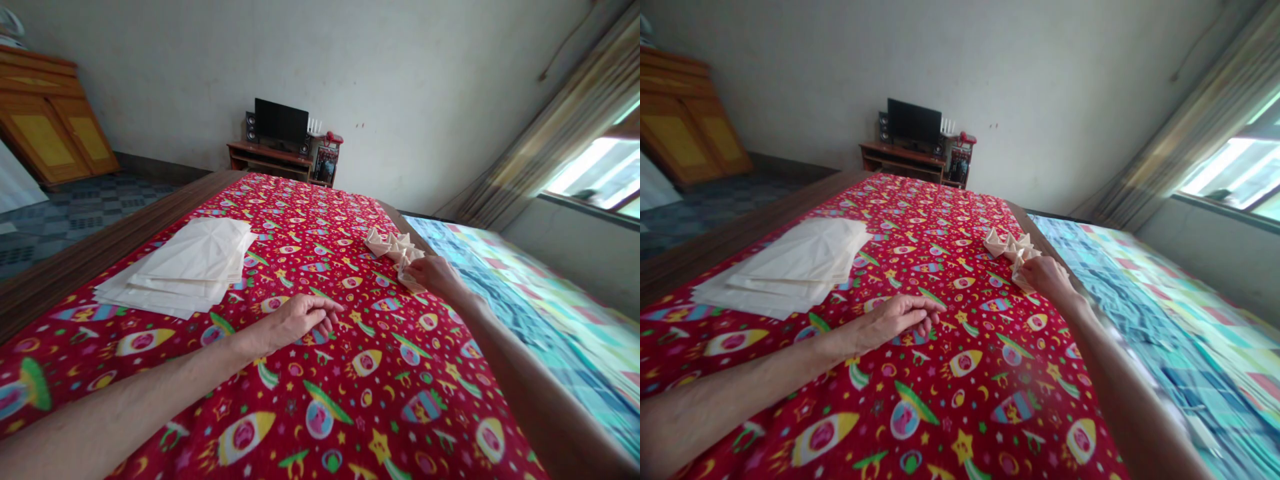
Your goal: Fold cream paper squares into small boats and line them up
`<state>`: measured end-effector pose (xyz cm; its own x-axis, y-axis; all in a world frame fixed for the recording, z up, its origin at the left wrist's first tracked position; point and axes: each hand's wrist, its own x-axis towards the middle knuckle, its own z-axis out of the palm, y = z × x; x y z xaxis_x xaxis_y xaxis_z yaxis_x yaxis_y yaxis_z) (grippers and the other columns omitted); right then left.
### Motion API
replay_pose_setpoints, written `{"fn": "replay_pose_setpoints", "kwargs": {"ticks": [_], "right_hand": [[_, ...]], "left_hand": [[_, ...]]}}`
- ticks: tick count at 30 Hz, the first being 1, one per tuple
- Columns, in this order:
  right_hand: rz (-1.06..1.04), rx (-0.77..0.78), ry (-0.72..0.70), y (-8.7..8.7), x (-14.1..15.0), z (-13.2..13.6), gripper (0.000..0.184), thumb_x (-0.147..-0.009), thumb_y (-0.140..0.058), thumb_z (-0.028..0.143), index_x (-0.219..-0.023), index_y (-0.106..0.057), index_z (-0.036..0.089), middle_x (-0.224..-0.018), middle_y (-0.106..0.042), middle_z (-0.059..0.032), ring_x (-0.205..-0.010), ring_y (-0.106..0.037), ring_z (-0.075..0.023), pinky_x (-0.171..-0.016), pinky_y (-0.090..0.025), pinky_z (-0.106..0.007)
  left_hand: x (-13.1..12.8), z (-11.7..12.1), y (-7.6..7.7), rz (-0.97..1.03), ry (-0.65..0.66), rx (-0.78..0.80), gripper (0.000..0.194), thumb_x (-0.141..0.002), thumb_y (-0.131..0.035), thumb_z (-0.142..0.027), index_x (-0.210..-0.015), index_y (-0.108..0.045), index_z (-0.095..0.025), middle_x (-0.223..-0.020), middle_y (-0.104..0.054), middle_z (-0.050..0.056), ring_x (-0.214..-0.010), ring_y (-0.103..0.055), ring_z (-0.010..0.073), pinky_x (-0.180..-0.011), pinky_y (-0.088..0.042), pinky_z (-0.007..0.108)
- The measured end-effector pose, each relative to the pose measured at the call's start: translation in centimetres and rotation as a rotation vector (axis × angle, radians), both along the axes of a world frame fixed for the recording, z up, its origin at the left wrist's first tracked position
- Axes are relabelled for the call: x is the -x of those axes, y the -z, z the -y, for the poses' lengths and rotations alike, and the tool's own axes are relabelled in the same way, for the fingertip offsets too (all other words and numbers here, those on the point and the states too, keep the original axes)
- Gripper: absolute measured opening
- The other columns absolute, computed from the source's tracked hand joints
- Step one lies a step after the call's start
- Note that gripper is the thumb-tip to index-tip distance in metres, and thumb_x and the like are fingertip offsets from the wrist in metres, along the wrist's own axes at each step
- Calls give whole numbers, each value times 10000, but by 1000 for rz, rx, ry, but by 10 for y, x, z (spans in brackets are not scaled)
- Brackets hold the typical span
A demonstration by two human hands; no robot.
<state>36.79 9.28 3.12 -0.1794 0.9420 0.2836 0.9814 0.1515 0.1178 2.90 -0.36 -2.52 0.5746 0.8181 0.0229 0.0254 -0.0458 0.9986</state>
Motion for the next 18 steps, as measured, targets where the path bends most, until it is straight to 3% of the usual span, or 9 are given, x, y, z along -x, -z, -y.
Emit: {"fn": "replay_pose_setpoints", "kwargs": {"ticks": [3, 6, 9, 13, 15, 18], "right_hand": [[57, 28, 106, -11, 6, 8, 348, -846, -456, 393, -690, -696, 194, -626, -634, -58, -508, -516, -129, -457, -229, -239], [20, -84, 115, -18, 19, 22, 330, -856, -437, 367, -721, -686, 200, -670, -651, -58, -529, -519, -138, -465, -221, -246], [-39, -121, -71, -14, 48, 45, 361, -883, -403, 362, -659, -632, 193, -651, -637, -45, -546, -516, -129, -495, -242, -250], [-60, 11, -322, 12, 99, 80, 380, -906, -376, 323, -607, -565, 185, -598, -609, -31, -504, -475, -108, -497, -220, -258], [-60, 78, -394, 28, 118, 90, 362, -919, -371, 337, -663, -578, 186, -634, -622, -28, -501, -472, -104, -493, -207, -257], [-171, 74, -392, 44, 127, 95, 329, -930, -366, 345, -729, -571, 185, -668, -629, -29, -521, -487, -109, -503, -228, -247]], "left_hand": [[0, -1, 1, -5, -2, -21, 317, -858, -468, -261, -1099, -630, -132, -876, -655, 69, -701, -611, 120, -665, -466, 234], [-1, -2, 2, -11, -11, -22, 323, -850, -464, -235, -1108, -634, -140, -875, -656, 67, -688, -606, 114, -653, -465, 230], [-3, -1, 0, -16, -26, 6, 328, -839, -450, -204, -1091, -641, -120, -842, -649, 67, -664, -602, 109, -640, -466, 226], [-1, 2, -13, -81, -23, -2, 355, -858, -425, -229, -1134, -622, -124, -805, -647, 62, -664, -610, 126, -622, -475, 233], [7, 0, -23, -154, -38, -129, 355, -865, -430, -247, -1148, -622, -152, -845, -660, 66, -700, -620, 142, -635, -486, 245], [38, -9, -40, -345, -146, -574, 291, -837, -486, -212, -1053, -680, -191, -990, -666, 70, -902, -611, 180, -851, -462, 290]]}}
